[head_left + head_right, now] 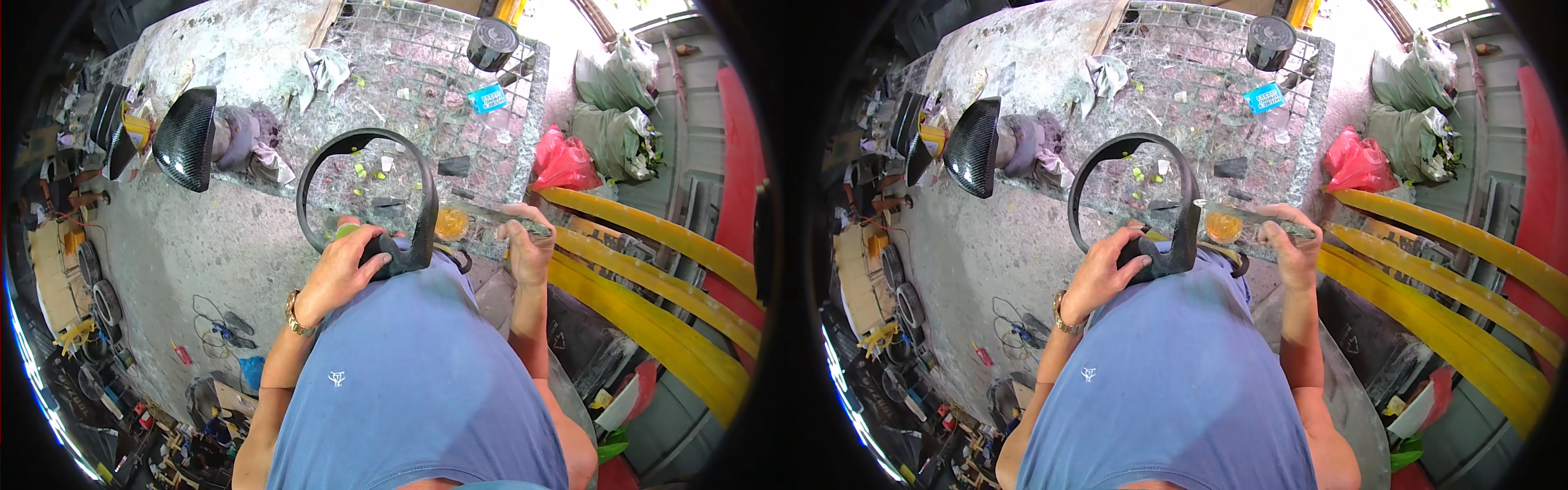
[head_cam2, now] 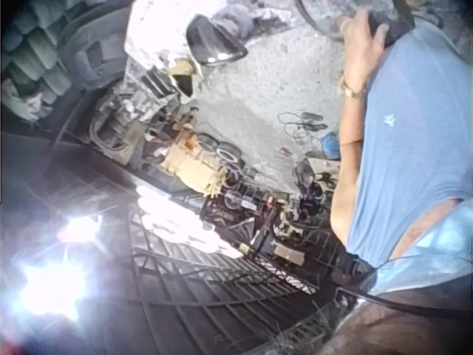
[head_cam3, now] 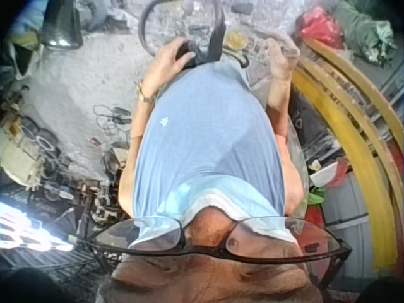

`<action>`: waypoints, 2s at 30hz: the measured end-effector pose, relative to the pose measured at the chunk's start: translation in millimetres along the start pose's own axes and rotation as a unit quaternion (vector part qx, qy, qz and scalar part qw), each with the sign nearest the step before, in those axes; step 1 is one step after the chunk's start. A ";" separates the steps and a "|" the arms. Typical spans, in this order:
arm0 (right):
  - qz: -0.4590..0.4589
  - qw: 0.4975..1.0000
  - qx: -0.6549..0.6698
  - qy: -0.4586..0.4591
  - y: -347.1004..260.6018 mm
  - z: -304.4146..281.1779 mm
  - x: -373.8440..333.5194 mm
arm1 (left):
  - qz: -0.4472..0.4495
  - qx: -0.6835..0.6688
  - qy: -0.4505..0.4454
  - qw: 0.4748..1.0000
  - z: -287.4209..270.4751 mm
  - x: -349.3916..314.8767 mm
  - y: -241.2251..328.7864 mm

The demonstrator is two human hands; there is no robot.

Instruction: The person handles a carbon fiber steering wheel frame and a plastic trim piece, fitting the trim into the frame by hand and using a small brush to apply a substance to the interior edges.

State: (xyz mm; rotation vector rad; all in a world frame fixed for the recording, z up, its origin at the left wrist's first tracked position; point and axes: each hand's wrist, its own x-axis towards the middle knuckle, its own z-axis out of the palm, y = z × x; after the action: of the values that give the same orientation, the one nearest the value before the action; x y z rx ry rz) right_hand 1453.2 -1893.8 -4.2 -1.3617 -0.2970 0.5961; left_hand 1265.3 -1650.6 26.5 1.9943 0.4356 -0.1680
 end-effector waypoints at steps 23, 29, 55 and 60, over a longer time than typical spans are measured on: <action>0.041 0.957 -0.288 -0.017 52.9 -22.8 -7.7 | 0.099 0.213 0.115 0.965 13.6 -15.0 -27.1; 0.068 0.954 -0.291 -0.013 66.7 -22.3 -9.4 | 0.097 0.252 0.076 0.960 26.0 -23.2 -41.0; 0.121 0.954 -0.272 0.033 95.3 -37.5 -2.3 | 0.174 0.257 0.071 0.948 30.1 -37.1 -37.7; 0.138 0.951 -0.276 0.031 97.5 -42.3 -4.0 | 0.165 0.293 0.069 0.939 33.3 -39.1 -34.0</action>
State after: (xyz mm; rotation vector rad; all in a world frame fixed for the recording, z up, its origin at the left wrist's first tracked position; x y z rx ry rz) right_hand 1450.2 -1921.9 -106.7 -1.9801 -0.2306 0.7316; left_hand 1218.7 -1675.8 -5.1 2.6459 0.1327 0.0670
